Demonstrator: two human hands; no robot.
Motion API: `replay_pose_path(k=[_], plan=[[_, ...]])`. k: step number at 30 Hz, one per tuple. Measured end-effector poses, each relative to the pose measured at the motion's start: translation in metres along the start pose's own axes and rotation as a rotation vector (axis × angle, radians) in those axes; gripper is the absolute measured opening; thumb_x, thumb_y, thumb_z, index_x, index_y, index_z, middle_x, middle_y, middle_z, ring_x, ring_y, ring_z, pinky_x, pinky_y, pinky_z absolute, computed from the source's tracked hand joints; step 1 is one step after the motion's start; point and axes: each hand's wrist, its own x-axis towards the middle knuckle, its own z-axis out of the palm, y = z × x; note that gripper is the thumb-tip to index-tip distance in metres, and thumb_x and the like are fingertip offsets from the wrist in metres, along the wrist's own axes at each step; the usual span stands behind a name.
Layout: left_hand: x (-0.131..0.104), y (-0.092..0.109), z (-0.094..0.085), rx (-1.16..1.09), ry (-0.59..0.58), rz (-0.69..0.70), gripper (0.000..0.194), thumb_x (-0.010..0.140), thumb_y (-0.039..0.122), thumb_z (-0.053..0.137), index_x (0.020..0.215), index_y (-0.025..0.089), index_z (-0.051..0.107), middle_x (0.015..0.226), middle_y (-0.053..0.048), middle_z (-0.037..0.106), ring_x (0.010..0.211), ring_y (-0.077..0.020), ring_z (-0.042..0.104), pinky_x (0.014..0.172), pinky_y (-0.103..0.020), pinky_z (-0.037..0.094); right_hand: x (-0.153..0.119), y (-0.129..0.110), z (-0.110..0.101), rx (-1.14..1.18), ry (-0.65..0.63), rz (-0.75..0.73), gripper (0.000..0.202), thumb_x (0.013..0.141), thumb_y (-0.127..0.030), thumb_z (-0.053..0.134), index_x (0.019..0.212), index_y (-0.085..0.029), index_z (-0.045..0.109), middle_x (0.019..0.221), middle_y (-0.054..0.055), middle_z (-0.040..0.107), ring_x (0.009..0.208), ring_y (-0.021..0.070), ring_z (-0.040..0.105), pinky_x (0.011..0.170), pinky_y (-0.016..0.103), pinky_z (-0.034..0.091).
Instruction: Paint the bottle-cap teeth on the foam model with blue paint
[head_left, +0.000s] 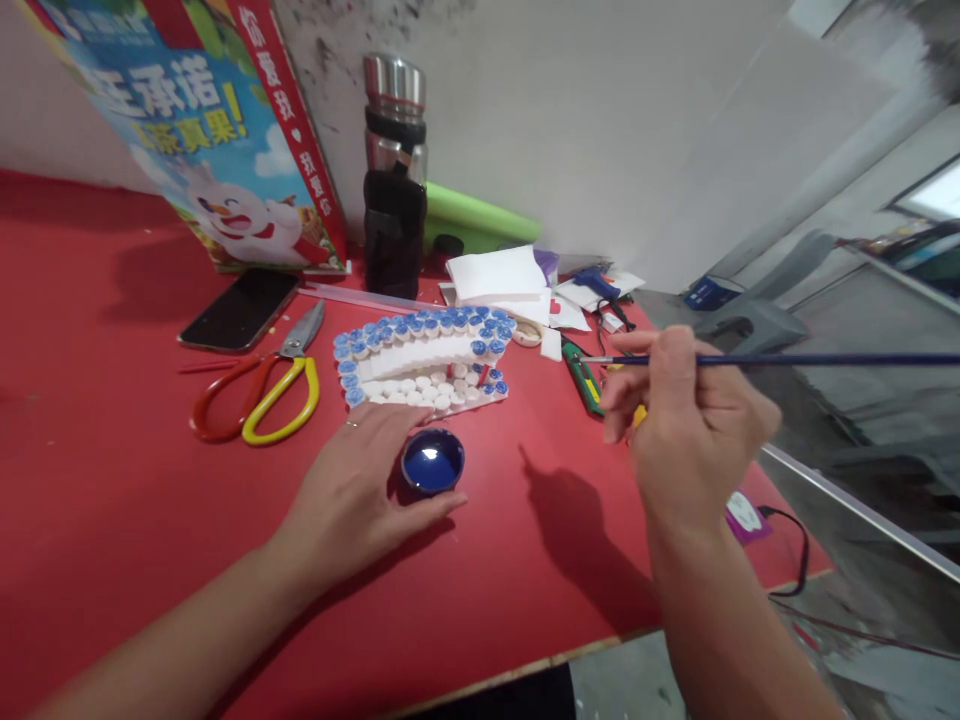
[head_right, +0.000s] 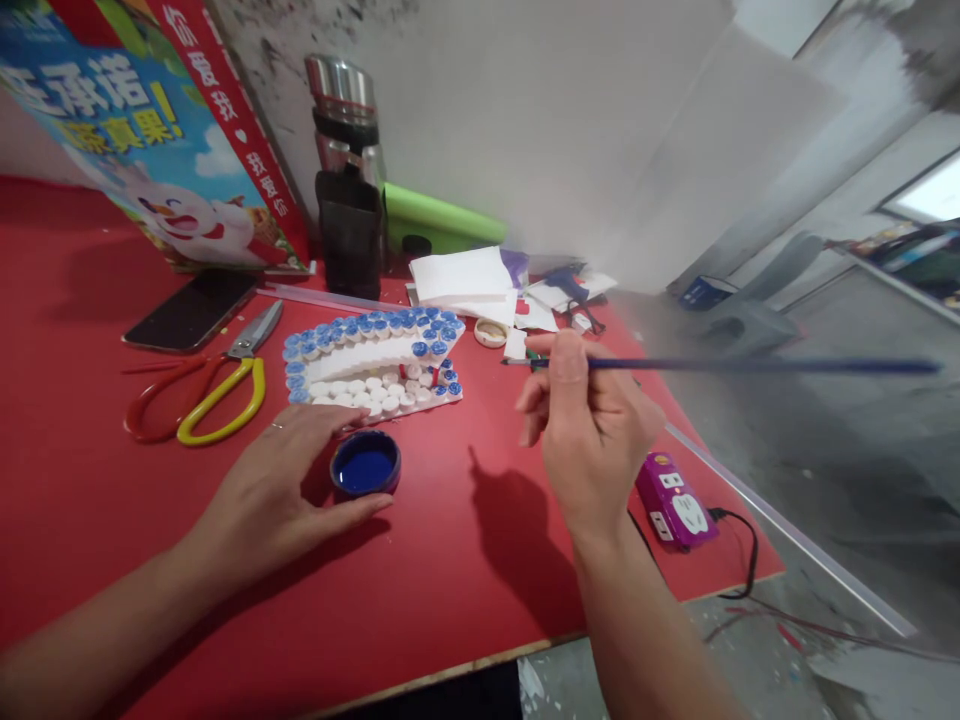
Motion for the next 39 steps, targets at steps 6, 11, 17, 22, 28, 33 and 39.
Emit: replay_pose_path(k=[6,11,17,22,28,33,39], plan=[[0.002,0.003,-0.002,0.041,-0.041,0.029,0.068,0.09,0.063,0.078,0.136,0.017,0.058,0.12,-0.015,0.074,0.111,-0.0372,0.066,0.096,-0.048,0.054,0.015,0.007,0.015,-0.115,0.008,-0.103,0.044,0.107,-0.05,0.059,0.081,-0.019,0.076,0.056,-0.004,0.055,0.047,0.008,0.05,0.048,0.025,0.041],[0.0,0.006,0.0,0.065,-0.107,-0.025,0.074,0.087,0.06,0.082,0.139,0.014,0.059,0.123,-0.017,0.075,0.114,-0.0395,0.064,0.096,-0.052,0.055,-0.003,0.042,0.032,-0.072,-0.125,-0.025,0.036,0.105,-0.047,0.064,0.081,-0.02,0.068,0.061,-0.004,0.06,0.05,0.0085,0.053,0.051,0.024,0.042],[-0.003,0.004,0.006,0.049,-0.121,-0.072,0.083,0.084,0.059,0.085,0.146,0.014,0.053,0.13,-0.019,0.071,0.119,-0.0404,0.063,0.097,-0.052,0.055,-0.01,0.05,0.038,-0.059,-0.269,-0.088,0.032,0.107,-0.044,0.062,0.085,-0.021,0.065,0.063,-0.006,0.063,0.045,0.0075,0.056,0.051,0.023,0.044],[-0.003,0.004,0.006,0.019,-0.134,-0.064,0.084,0.086,0.058,0.084,0.15,0.017,0.05,0.13,-0.016,0.071,0.118,-0.0386,0.064,0.101,-0.05,0.054,-0.009,0.056,0.043,-0.069,-0.307,-0.14,0.028,0.107,-0.043,0.061,0.089,-0.022,0.066,0.064,-0.005,0.065,0.046,0.0087,0.059,0.052,0.024,0.046],[0.0,0.004,0.002,-0.018,-0.197,-0.049,0.083,0.087,0.054,0.084,0.152,0.018,0.047,0.138,-0.016,0.071,0.124,-0.0394,0.064,0.103,-0.051,0.055,-0.01,0.06,0.048,-0.056,-0.333,-0.128,0.027,0.107,-0.044,0.062,0.092,-0.022,0.068,0.066,-0.004,0.069,0.047,0.0097,0.063,0.054,0.024,0.048],[0.0,0.003,0.002,-0.043,-0.206,-0.066,0.084,0.087,0.054,0.084,0.153,0.017,0.046,0.14,-0.017,0.07,0.126,-0.0395,0.063,0.103,-0.052,0.055,-0.01,0.059,0.048,-0.096,-0.342,-0.132,0.029,0.107,-0.046,0.061,0.092,-0.022,0.068,0.064,-0.004,0.068,0.049,0.011,0.063,0.057,0.026,0.049],[0.0,0.003,0.003,-0.063,-0.196,-0.06,0.082,0.088,0.052,0.084,0.153,0.019,0.046,0.139,-0.015,0.07,0.123,-0.0374,0.064,0.104,-0.05,0.054,-0.008,0.056,0.05,-0.109,-0.377,-0.192,0.028,0.108,-0.041,0.061,0.09,-0.022,0.07,0.06,-0.005,0.064,0.049,0.0115,0.061,0.057,0.026,0.046]])
